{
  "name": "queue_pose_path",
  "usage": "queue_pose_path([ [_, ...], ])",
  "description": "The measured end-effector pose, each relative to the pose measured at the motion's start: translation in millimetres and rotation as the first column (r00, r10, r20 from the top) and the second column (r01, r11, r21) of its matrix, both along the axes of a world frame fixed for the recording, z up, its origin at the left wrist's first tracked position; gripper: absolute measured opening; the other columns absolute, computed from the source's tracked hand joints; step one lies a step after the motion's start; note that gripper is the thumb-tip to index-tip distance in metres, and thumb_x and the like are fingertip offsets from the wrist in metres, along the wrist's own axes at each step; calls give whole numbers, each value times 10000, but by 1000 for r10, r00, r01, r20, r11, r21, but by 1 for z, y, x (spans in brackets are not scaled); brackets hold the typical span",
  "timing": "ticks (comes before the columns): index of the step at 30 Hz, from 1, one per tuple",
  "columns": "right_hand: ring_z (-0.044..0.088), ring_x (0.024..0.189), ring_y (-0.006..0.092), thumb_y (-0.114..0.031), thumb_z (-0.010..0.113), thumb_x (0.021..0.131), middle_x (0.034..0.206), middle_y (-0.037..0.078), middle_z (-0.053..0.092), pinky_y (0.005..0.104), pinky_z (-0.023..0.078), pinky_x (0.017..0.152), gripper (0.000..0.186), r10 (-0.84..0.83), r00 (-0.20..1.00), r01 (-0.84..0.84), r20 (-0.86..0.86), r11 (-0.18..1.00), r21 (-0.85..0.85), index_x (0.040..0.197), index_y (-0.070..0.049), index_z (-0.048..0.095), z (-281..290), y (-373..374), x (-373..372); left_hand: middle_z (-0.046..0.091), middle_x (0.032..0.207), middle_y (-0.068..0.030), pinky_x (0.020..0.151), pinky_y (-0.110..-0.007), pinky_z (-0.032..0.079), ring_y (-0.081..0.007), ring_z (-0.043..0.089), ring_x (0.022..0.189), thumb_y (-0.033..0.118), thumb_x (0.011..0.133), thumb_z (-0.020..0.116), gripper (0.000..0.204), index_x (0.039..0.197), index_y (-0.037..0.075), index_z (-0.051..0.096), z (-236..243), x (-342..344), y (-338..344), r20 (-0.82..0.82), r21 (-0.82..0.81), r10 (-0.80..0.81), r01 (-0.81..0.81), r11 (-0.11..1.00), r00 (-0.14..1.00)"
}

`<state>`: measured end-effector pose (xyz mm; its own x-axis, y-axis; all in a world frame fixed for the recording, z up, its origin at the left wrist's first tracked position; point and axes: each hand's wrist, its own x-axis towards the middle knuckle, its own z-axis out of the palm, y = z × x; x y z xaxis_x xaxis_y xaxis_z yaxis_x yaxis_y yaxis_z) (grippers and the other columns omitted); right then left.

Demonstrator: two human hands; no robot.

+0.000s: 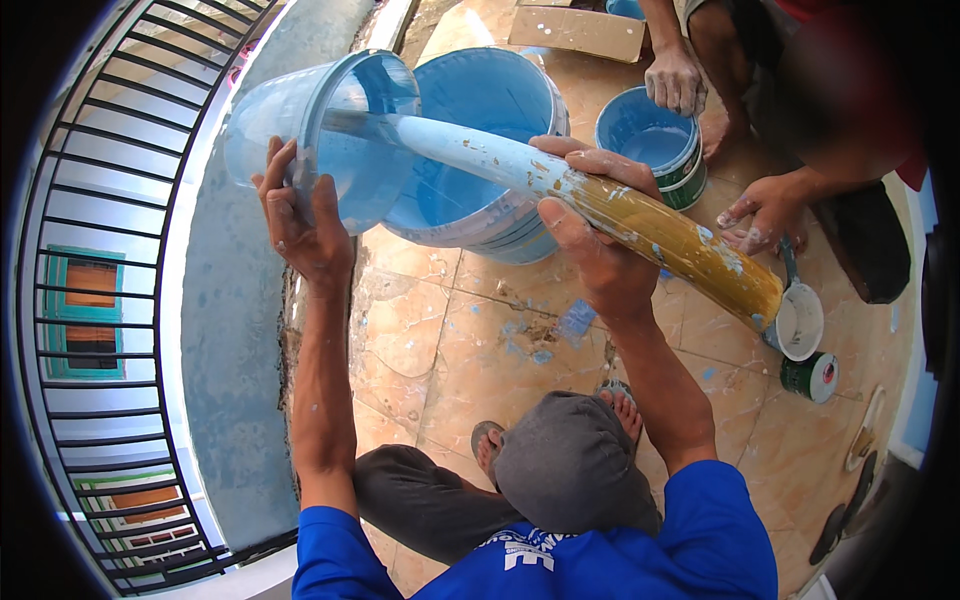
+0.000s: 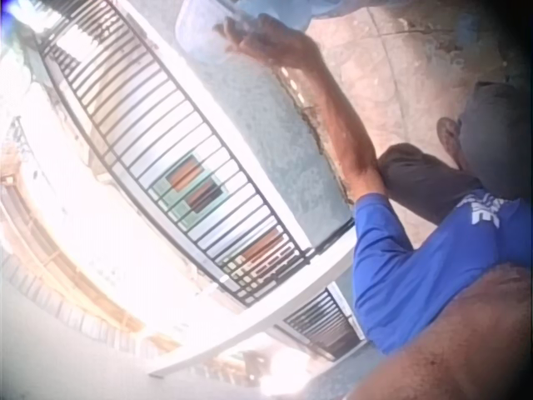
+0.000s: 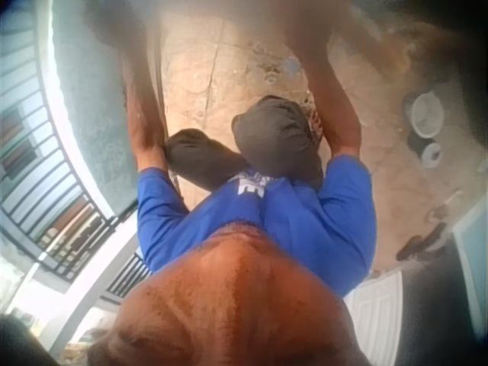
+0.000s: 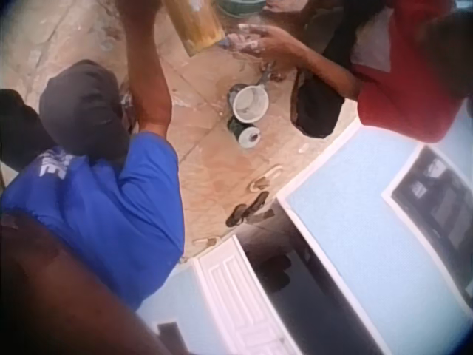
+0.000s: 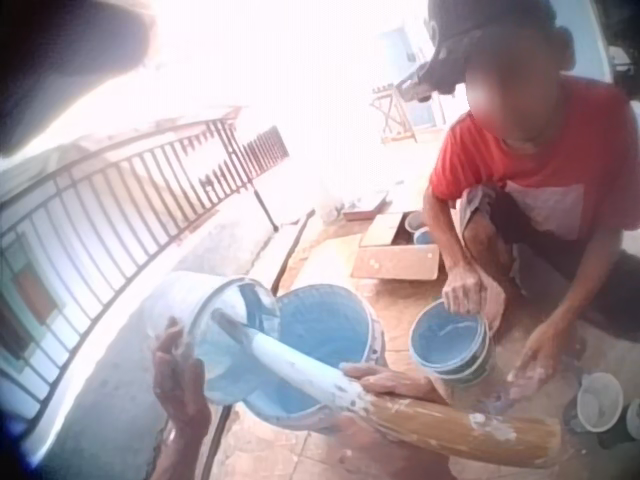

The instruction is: The person uses a manual paint mixer to stir light blue paint in a small bucket, then pours the mixed paint into a larger bucket. Another person is visible nearby handling separate containers.

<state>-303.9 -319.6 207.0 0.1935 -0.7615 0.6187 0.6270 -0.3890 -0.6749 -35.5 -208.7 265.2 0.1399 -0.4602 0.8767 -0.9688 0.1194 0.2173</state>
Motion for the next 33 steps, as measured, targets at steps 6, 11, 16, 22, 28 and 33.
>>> queue_pose_path([
  [6,649,1212,282,41,716,884,1311,269,665,412,515,1074,429,1,1000,-2,-28,1000,-15,1259,-28,519,-3,4,-6,665,1382,-102,1263,-688,73,-376,480,1481,14,917,687,151,1007,60,574,-2,0,-1,110,8,-3,2,1000,994],
  [11,664,1204,272,81,752,870,1316,235,668,379,577,1004,450,-1,1000,1,3,999,-38,1248,-26,532,-7,6,-8,670,1374,-119,1266,-682,52,-393,481,1476,-16,915,679,172,946,51,523,-2,-1,-1,83,-7,-14,15,1000,996],
  [16,634,1240,309,32,695,891,1327,278,649,443,497,1099,418,13,1000,-13,-17,1000,3,1261,-34,511,0,14,-9,637,1413,-167,1265,-584,198,-364,462,1491,-27,956,645,152,933,29,506,2,7,3,-111,-68,1,-8,998,994],
  [22,633,1256,299,80,738,870,1345,261,645,425,544,1044,478,24,999,-23,24,998,-59,1277,-33,511,-2,16,-4,602,1461,-196,1171,-396,372,-288,467,1467,9,1012,624,163,917,10,492,5,27,8,-329,-200,-83,16,980,941],
  [28,640,1253,341,81,747,854,1323,285,649,454,528,1056,478,-4,1000,3,-3,997,-79,1258,-29,515,-2,24,-8,611,1452,-198,1131,-351,385,-245,495,1425,20,1014,637,207,887,28,473,7,36,12,-388,-241,-129,35,970,913],
  [33,648,1257,368,77,755,854,1319,292,653,457,527,1062,458,-13,1000,13,-3,991,-132,1238,-25,527,-5,27,-9,607,1458,-198,1142,-348,385,-240,492,1426,18,1012,638,194,893,29,485,5,37,13,-412,-254,-162,58,965,897],
])
